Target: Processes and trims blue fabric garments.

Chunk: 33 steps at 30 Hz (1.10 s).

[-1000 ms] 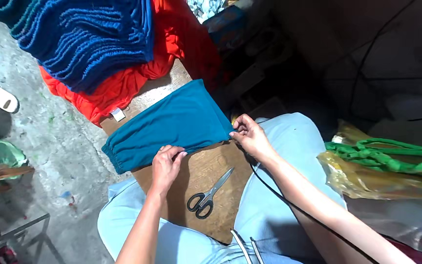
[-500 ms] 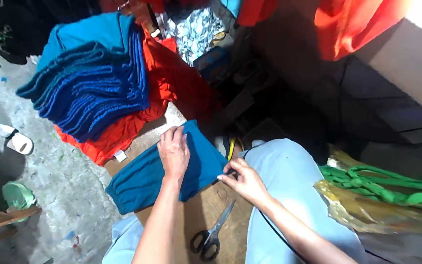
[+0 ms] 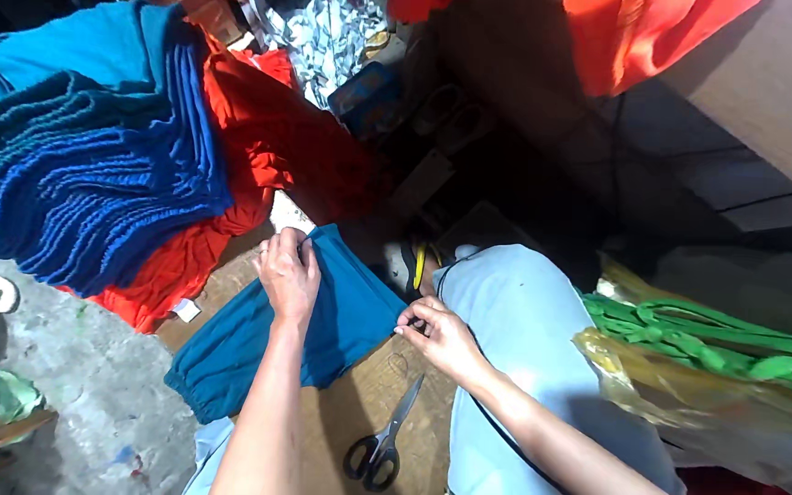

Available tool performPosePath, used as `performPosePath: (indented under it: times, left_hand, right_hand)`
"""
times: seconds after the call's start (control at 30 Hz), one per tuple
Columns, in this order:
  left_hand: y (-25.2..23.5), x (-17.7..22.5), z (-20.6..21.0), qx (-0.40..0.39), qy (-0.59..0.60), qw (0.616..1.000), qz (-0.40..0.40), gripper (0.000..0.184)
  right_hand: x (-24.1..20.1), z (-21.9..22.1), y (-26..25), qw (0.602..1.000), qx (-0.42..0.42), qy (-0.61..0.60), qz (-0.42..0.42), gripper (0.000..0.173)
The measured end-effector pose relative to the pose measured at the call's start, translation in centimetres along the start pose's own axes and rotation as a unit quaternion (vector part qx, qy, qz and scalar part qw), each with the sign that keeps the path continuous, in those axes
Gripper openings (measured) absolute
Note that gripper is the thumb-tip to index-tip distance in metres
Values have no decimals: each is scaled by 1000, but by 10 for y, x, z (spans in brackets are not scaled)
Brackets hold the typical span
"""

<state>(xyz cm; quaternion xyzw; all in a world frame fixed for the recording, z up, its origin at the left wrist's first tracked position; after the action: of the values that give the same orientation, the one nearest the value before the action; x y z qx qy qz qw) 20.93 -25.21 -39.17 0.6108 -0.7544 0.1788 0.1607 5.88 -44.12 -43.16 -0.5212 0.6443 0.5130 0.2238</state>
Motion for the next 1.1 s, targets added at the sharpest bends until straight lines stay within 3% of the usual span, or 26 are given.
performPosePath:
  times: [0.3,0.37,0.43,0.57,0.7,0.8,0.87,0.97,1.03,1.1]
  left_hand:
    - [5,6,7,2,-66,998,6,22]
    - [21,19,-5,6,-27,999,46,26]
    - [53,42,-13,-41,15,993,112,25]
    - [119,64,11,-70,26,958,278,24]
    - [134,45,51,-171,-84,935,298,52]
    - [140,48,56,-185,-113,927,305,56]
    - [141,50,55,-176,-106,931,303,56]
    - [137,47,39,-171,-58,952,248,51]
    - [138,26,2,-82,-10,984,157,39]
    - [153,-23,-45,35,-6,999,25,34]
  right_hand:
    - [7,-6,2,998,21,-52,7,10]
    - [5,-8,4,998,26,-52,-1,14]
    - [1,-9,4,998,30,-56,-19,13]
    - [-3,-8,4,996,52,-56,-48,7]
    - [1,-9,6,997,56,-45,0,10]
    - [1,-8,11,999,49,-4,21,10]
    - [-15,-8,15,990,64,116,-56,22]
    - [-54,20,18,914,45,289,-282,37]
    - [-74,43,18,859,-16,334,-387,41]
    - [-86,56,2,827,-74,351,-433,45]
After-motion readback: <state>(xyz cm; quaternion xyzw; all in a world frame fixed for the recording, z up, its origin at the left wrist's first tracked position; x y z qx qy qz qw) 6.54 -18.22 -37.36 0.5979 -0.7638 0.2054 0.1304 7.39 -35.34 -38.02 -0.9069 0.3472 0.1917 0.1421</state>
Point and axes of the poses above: each hand's wrist, its own y-axis away from the middle knuckle, its own z-axis out of the palm, x = y × z, the point moved 9 cm from there along -y, towards the middle knuckle, and after that the axes turned 8 degrees about -x, right-handed, at the moved point
